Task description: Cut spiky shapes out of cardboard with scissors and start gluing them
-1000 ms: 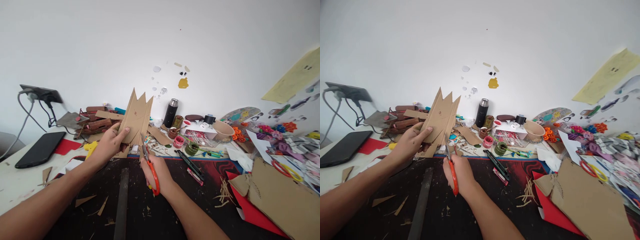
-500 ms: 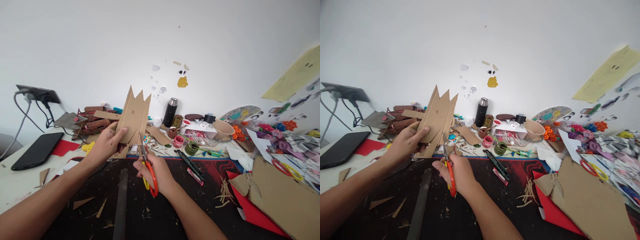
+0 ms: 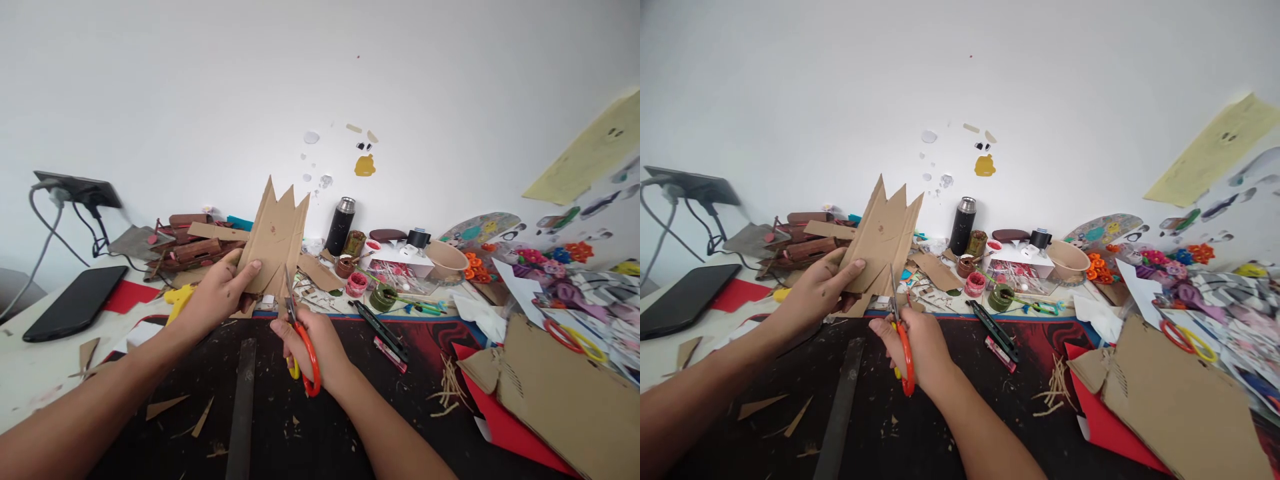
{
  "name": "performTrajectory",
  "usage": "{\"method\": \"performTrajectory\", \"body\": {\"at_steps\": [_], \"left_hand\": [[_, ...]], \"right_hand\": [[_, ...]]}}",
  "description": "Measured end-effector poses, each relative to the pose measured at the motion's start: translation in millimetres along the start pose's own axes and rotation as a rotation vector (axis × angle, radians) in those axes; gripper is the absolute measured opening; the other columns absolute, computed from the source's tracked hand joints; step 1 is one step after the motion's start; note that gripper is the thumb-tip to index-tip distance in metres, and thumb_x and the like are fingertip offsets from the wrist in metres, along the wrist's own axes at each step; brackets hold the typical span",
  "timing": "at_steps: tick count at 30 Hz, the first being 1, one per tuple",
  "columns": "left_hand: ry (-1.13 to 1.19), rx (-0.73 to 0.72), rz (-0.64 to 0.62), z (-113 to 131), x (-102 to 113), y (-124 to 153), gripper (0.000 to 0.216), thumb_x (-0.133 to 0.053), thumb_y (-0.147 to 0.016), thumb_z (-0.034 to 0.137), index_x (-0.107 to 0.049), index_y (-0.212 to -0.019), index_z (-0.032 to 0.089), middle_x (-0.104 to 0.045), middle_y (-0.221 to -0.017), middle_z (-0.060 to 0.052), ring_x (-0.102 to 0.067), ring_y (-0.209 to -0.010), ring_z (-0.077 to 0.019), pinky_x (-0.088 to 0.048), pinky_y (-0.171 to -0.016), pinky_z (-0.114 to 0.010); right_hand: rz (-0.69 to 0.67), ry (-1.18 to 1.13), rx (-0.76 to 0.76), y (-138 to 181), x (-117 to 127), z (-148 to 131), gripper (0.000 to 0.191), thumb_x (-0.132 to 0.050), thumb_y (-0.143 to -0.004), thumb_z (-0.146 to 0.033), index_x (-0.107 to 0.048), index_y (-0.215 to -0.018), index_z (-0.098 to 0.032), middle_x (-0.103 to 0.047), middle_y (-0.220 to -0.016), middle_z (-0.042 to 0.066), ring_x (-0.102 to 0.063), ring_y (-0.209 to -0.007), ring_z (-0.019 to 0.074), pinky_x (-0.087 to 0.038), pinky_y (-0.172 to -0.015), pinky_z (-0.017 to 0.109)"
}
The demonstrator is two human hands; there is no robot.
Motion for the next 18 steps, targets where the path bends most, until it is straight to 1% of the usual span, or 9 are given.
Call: {"method": "performTrajectory", "body": {"at_steps": [3,6,10,14,18], "left_hand": [[0.018,0.002,0.009,1.8,-2.0,0.5,0.048,-0.068,-0.092,0.062,-0.057,-0.113,0.021,-0.061,-0.057,0.004,-0.051,-0.036,-0.0146,-0.037,-0.035,-0.022],[0.029,0.002,0.011,1.3,-4.0,0.7,0.05,-0.067,-0.092,0.064,-0.057,-0.114,0.02,-0.063,-0.059,0.003,-0.053,-0.036,-0.0147,-0.038,-0.035,-0.023],[0.011,0.004,0.005,1.3,-5.5,1.1,0.052,-0.066,-0.092,0.064,-0.057,-0.116,0.019,-0.059,-0.052,0.005,-0.052,-0.034,-0.0155,-0.035,-0.034,-0.022],[0.002,0.016,0.008,4.3,-6.2,1.8,0.049,-0.064,-0.092,0.064,-0.056,-0.109,0.019,-0.056,-0.048,0.006,-0.05,-0.034,-0.0157,-0.035,-0.034,-0.022],[-0.011,0.033,0.022,9.4,-7.1,3.0,0.047,-0.065,-0.09,0.063,-0.056,-0.106,0.02,-0.055,-0.048,0.006,-0.05,-0.035,-0.0155,-0.036,-0.035,-0.022]], "right_hand": [[0.007,0.026,0.014,-0.3,1.6,-1.5,0.042,-0.063,-0.103,-0.064,-0.062,-0.092,-0.024,-0.061,-0.054,-0.003,-0.062,-0.042,0.0169,-0.047,-0.044,0.023],[0.009,0.059,0.036,-0.3,1.1,-2.8,0.045,-0.058,-0.107,-0.062,-0.055,-0.082,-0.024,-0.058,-0.05,-0.004,-0.058,-0.04,0.0155,-0.045,-0.045,0.023],[0.005,0.078,0.013,1.0,-0.9,-6.7,0.044,-0.053,-0.109,-0.059,-0.053,-0.082,-0.025,-0.056,-0.048,-0.004,-0.057,-0.038,0.0153,-0.043,-0.045,0.022],[0.012,0.113,-0.019,2.3,-2.1,-11.7,0.045,-0.054,-0.109,-0.055,-0.049,-0.077,-0.025,-0.054,-0.047,-0.004,-0.056,-0.038,0.0148,-0.041,-0.046,0.022],[0.041,0.167,-0.003,1.9,-2.0,-12.3,0.044,-0.054,-0.11,-0.049,-0.047,-0.074,-0.024,-0.053,-0.047,-0.004,-0.056,-0.041,0.0143,-0.04,-0.048,0.023]]}}
Point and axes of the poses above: each hand's wrist, its own y-axis away from the middle knuckle, its own x-axis out of the back of the hand, z = x × y, the point moved 3 cm from there along -y, towards the middle knuckle
